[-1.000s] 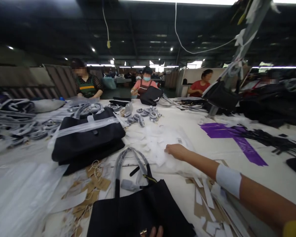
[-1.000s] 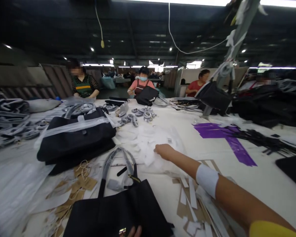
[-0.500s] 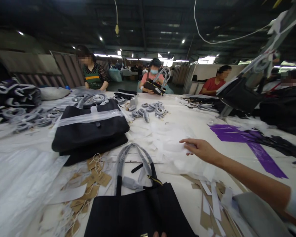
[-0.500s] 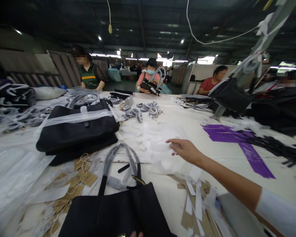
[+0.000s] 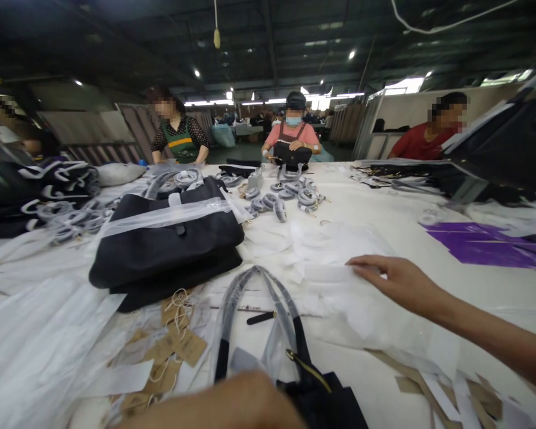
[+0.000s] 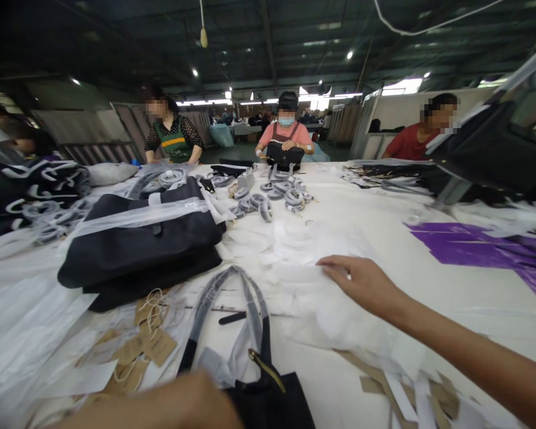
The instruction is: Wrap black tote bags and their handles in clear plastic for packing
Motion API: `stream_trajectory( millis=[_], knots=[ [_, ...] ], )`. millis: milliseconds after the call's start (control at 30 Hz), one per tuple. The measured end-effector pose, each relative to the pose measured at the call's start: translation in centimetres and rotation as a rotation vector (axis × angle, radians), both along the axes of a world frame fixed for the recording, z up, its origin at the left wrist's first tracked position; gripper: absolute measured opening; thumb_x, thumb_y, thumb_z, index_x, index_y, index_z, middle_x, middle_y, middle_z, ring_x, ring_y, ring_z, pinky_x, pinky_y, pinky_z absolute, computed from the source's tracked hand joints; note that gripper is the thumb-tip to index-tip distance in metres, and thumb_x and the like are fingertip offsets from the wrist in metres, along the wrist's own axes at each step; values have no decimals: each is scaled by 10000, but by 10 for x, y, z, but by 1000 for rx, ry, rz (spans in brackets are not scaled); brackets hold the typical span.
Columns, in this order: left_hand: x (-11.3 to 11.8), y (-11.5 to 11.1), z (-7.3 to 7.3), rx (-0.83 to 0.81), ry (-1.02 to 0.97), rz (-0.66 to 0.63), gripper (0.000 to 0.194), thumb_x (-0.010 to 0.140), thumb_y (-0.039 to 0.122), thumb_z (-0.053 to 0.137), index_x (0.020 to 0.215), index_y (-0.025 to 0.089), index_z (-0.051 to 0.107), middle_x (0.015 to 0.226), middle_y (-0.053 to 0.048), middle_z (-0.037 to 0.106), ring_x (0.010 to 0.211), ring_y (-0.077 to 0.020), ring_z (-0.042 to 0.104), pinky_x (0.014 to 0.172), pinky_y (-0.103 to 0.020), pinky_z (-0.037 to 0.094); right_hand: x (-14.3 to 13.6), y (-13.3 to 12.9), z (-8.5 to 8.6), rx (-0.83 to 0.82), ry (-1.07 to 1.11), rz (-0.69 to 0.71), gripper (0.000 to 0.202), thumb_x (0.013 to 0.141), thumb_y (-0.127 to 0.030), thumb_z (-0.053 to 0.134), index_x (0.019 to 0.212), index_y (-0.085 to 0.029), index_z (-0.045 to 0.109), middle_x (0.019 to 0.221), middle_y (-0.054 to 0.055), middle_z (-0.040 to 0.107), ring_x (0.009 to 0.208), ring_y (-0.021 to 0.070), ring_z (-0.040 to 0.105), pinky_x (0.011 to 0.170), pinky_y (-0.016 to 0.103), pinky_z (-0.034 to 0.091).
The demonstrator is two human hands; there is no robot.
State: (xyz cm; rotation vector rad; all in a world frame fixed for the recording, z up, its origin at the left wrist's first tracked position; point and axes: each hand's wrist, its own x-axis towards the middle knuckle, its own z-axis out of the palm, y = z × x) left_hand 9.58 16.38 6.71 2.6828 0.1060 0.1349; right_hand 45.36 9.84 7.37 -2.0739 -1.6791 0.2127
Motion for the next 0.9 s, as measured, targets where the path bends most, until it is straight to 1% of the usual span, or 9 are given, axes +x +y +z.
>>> stream_trajectory(
  millis=[133,200,267,367,467,567,633,733,900],
  knots=[
    [72,112,5,56,-33,331,364,979,298,453,1305,225,596,1267,-82,664,1130,-235,643,1011,-358,471,23,33,-15,161,-231,51,305,905,-370,490,938,-223,755,1180,103,697,1145,332,605,1033,516,443],
    [105,160,-5,188,102,436,616,866,220,624,1452,212,433,1510,-151,437,1333,-307,486,1086,-430,402,27,42,-21,119,-255,61,273,883,-321,508,867,-215,759,1325,122,613,1267,344,519,1085,520,391],
    [133,196,-19,256,293,390,973,738,254,778,1541,249,229,1621,-192,158,1463,-378,247,1113,-514,339,26,48,-26,26,-230,9,251,874,-316,530,859,-220,762,1422,121,533,1345,350,442,1108,520,363],
    [169,233,-40,268,364,302,1244,637,359,856,1566,270,33,1628,-219,-27,1494,-412,24,1129,-600,238,22,53,-29,-37,-247,-63,270,875,-383,573,1007,-232,753,1511,117,428,1423,364,324,1150,531,291],
    [199,256,-52,204,367,255,1293,623,432,848,1565,279,-23,1629,-222,-4,1477,-403,179,1116,-538,304,22,59,-31,-39,-305,-179,550,879,-520,568,1339,-219,591,1587,143,286,1448,373,258,1142,535,302],
    [217,266,-58,166,358,226,1180,583,482,853,1548,312,196,1607,-179,218,1381,-408,388,1087,-510,355,32,64,-33,-141,-325,-279,786,861,-588,561,1522,-221,344,1617,159,195,1429,408,274,1046,567,406],
    [222,266,-60,149,317,224,1002,612,448,834,1486,298,366,1529,-143,392,1329,-379,458,1082,-467,368,43,67,-35,-213,-254,-315,884,802,-539,656,1546,-237,286,1565,190,313,1352,442,384,970,590,449],
    [219,258,-62,119,225,248,755,679,327,781,1380,237,515,1377,-124,555,1231,-311,548,1043,-372,406,62,70,-36,-178,13,-378,880,712,-354,757,1501,-212,393,1256,191,629,1165,423,567,939,565,460],
    [215,238,-50,19,91,307,307,702,220,711,1002,155,717,1031,-98,726,1024,-275,645,933,-329,469,81,64,-31,8,306,-433,428,752,-356,705,1146,-190,704,1013,93,723,1056,318,638,958,414,474]
  ],
)
